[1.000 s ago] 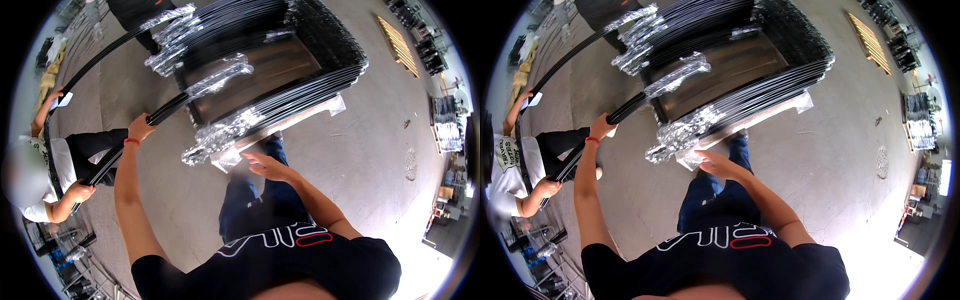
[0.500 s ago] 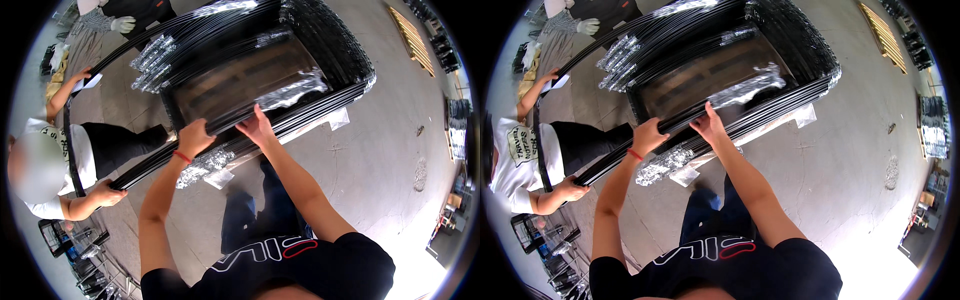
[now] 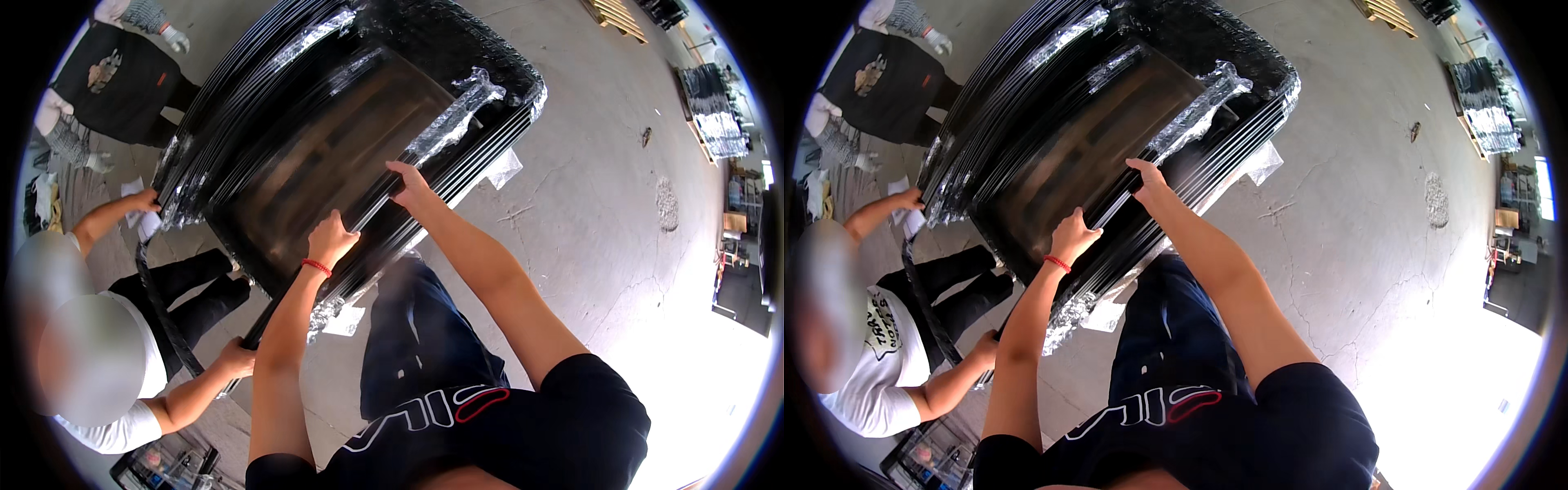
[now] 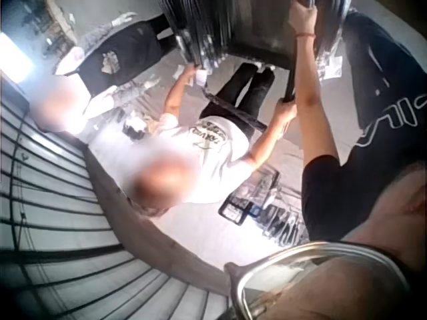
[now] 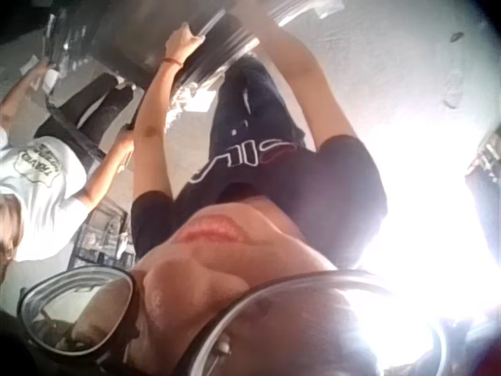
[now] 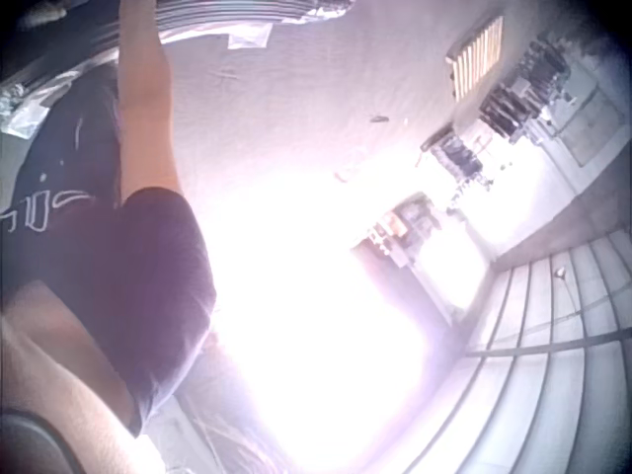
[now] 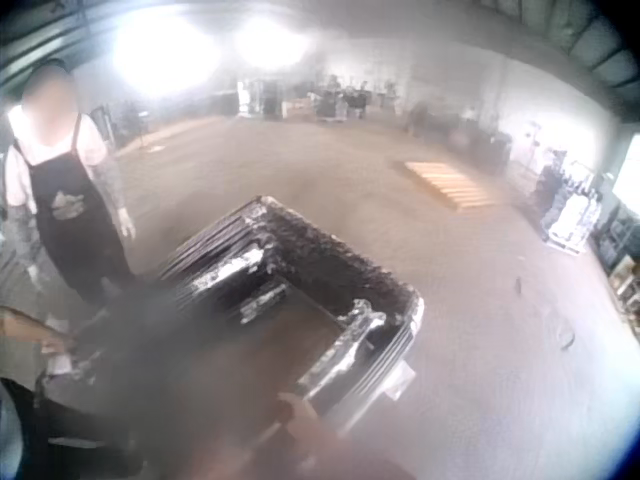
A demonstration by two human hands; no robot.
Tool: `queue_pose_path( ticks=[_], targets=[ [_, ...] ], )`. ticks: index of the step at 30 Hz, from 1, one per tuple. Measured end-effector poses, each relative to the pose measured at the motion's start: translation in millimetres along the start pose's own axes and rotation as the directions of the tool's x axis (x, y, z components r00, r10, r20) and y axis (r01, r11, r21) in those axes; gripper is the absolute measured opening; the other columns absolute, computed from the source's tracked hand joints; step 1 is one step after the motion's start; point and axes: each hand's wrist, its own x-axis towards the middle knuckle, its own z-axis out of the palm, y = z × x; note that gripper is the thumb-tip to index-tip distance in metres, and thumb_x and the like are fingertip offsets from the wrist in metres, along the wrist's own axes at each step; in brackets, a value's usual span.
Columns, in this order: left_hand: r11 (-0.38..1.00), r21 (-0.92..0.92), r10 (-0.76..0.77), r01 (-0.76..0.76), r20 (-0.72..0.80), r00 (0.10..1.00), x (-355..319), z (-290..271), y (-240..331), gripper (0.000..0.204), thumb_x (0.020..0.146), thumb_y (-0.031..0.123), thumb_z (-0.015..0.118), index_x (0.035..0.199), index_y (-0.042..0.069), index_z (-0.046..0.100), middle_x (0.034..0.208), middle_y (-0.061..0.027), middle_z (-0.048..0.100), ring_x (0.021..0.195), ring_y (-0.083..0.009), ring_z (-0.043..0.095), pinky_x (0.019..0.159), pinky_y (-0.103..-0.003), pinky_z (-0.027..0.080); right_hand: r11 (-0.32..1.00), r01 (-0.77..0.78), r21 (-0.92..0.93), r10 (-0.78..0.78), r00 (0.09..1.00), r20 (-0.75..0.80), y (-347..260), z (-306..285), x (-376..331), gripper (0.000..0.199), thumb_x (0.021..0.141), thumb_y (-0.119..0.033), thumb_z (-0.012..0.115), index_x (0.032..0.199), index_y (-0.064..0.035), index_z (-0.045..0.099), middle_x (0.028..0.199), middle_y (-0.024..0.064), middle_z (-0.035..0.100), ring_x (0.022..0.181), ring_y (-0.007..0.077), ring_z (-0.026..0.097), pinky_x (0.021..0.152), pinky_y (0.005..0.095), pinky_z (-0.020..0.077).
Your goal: The person wraps long black metal rods with clear plastic wrap in a warehouse setting. They sit on the floor to wrap a bundle, then stand to wrap individual rods, applying labels, and finally stacking the wrapped items onto a pallet.
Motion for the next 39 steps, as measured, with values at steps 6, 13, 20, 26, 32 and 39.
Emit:
queue_pose_path(
  ticks=[6, 13, 20, 26, 32, 39],
  targets=[
    [0.997, -0.059, 0.056, -0.05, 0.102, 0.993, 46, 37, -14, 0.054, 0.066, 0.035, 0.065, 0.1, -0.003, 0.047, 0.09, -0.0243, 0.059, 0.087, -0.0382, 0.057, 0.076, -0.044, 0.046, 0.999, 0.022, -0.034, -0.028, 0.986, -0.165, -16, -21, 58, 0.016, 0.075, -0.003, 0.058, 0.091, 0.0014, 0.055, 0.09, 0.0132, 0.059, 0.081, 0.0284, 0.058, 0.074, 0.0404, 0.0494],
    [0.998, -0.057, 0.006, 0.008, 0.241, 0.971, 95, 74, 1, 0.055, 0.065, 0.032, 0.067, 0.103, -0.002, 0.049, 0.094, -0.0249, 0.058, 0.091, -0.0379, 0.056, 0.078, -0.043, 0.046, 1.0, 0.02, -0.01, -0.022, 0.915, -0.404, -33, -70, 140, 0.03, 0.074, -0.004, 0.064, 0.101, 0.0059, 0.053, 0.104, 0.0156, 0.056, 0.093, 0.0302, 0.055, 0.08, 0.0378, 0.0463],
    [0.982, -0.095, -0.137, 0.164, 0.242, 0.961, 151, 109, 5, 0.048, 0.063, 0.026, 0.07, 0.098, -0.002, 0.052, 0.097, -0.0254, 0.057, 0.095, -0.0378, 0.054, 0.081, -0.043, 0.044, 0.996, -0.033, -0.088, -0.001, 0.93, -0.368, -30, -111, 236, 0.039, 0.08, -0.019, 0.062, 0.112, -0.0021, 0.049, 0.118, 0.0119, 0.05, 0.109, 0.0299, 0.045, 0.093, 0.0458, 0.0348],
    [0.97, -0.113, -0.166, 0.217, 0.345, 0.924, 208, 169, -8, 0.054, 0.064, 0.024, 0.07, 0.106, 0.0, 0.047, 0.103, -0.0265, 0.054, 0.099, -0.0395, 0.051, 0.084, -0.043, 0.043, 0.978, -0.132, -0.159, 0.044, 0.885, -0.463, -42, -148, 298, 0.067, 0.07, -0.023, 0.072, 0.123, 0.0024, 0.039, 0.136, 0.0135, 0.031, 0.124, 0.0258, 0.026, 0.101, 0.036, 0.0211],
    [0.973, -0.103, -0.155, 0.207, 0.374, 0.914, 249, 239, -15, 0.067, 0.063, 0.022, 0.07, 0.117, 0.0, 0.037, 0.121, -0.0248, 0.04, 0.113, -0.0372, 0.04, 0.088, -0.043, 0.041, 0.909, -0.286, -0.303, 0.107, 0.863, -0.493, -72, -176, 316, 0.047, 0.07, -0.019, 0.068, 0.112, -0.0076, 0.049, 0.116, 0.0086, 0.048, 0.107, 0.0255, 0.043, 0.09, 0.0431, 0.0326],
    [0.999, -0.043, 0.025, -0.017, 0.201, 0.979, 280, 286, -22, 0.053, 0.064, 0.003, 0.061, 0.111, -0.001, 0.038, 0.115, -0.0228, 0.045, 0.107, -0.0375, 0.045, 0.086, -0.044, 0.042, 0.463, -0.062, -0.884, 0.006, 0.998, -0.067, -97, -212, 327, 0.055, 0.067, 0.005, 0.064, 0.117, -0.0091, 0.048, 0.104, 0.0084, 0.056, 0.091, 0.0195, 0.054, 0.076, 0.032, 0.0432]
  ],
)
